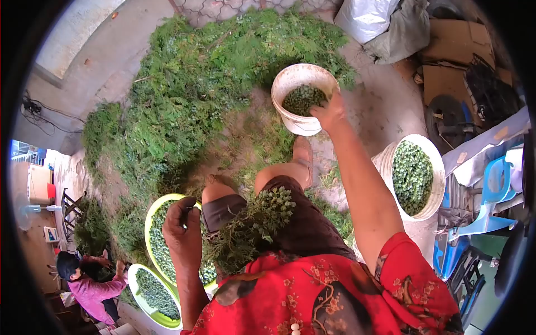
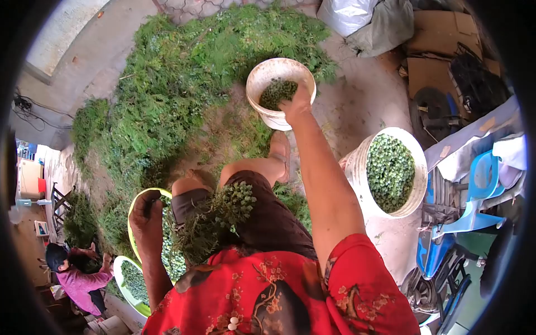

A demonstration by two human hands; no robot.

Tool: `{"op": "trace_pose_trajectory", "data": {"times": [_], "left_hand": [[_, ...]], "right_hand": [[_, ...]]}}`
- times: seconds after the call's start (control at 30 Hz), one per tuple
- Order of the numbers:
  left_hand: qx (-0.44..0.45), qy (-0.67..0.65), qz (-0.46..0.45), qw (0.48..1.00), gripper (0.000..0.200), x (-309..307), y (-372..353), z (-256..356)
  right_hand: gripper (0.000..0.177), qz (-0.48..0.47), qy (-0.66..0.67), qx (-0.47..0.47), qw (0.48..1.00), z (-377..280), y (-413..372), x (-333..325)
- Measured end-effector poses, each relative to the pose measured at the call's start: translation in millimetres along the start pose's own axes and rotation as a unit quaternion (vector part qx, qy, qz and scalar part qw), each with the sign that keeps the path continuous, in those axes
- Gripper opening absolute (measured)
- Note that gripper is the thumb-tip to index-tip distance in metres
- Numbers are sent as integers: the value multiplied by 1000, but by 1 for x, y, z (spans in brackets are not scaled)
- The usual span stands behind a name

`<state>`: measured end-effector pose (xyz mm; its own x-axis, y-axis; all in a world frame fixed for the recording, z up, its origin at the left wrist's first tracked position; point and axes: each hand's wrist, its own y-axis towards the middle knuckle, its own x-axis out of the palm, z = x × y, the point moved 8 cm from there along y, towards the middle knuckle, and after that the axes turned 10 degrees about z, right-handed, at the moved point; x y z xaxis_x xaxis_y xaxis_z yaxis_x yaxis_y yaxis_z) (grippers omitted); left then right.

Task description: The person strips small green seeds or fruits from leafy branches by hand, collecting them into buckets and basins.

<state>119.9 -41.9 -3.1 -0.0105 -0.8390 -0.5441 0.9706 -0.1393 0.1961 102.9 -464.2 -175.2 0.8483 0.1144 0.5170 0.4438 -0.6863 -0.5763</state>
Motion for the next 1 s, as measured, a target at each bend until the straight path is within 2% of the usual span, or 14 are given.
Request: {"op": "trace_pose_trajectory", "data": {"times": [0.03,0.07,0.13,0.27,0.37,0.47,0.6,0.67,0.73,0.8,0.83,0.9,0.97,1.0], "left_hand": [[9,0,1,1000,12,0,0,3],[12,14,-3,1000,12,-1,1,6],[-8,44,-16,999,11,-6,-1,8],[36,8,-110,993,12,-2,-19,19],[153,92,-200,963,25,19,-39,41],[239,114,-200,943,36,43,-47,53],[182,219,-163,945,37,52,-32,37],[2,42,-78,996,36,30,-21,18],[44,31,-40,998,30,14,-17,5],[66,61,-34,995,29,5,-18,9],[48,75,-102,991,28,12,-21,13],[29,87,-168,982,28,24,-26,13],[254,147,-236,926,27,48,-39,30],[183,128,-286,932,27,59,-41,13]], "right_hand": [[38,76,-114,-76,988,-7,11,-25],[38,78,-123,-68,987,-5,11,-34],[36,17,-35,40,998,36,-6,-54],[23,-113,-134,22,984,61,-94,-58],[19,-56,-220,21,974,65,-139,-74],[18,-138,-224,-59,963,58,-164,-63],[17,-185,-258,-98,943,42,-202,-38],[17,-219,-266,-94,934,38,-216,-33],[18,-254,-272,-87,924,29,-235,-25],[18,-416,-403,88,811,54,-275,-18],[18,-417,-401,89,811,58,-279,-20],[18,-547,-446,66,705,82,-307,-18],[18,-538,-421,91,725,111,-309,-30],[19,-527,-395,114,744,120,-310,-31]]}}
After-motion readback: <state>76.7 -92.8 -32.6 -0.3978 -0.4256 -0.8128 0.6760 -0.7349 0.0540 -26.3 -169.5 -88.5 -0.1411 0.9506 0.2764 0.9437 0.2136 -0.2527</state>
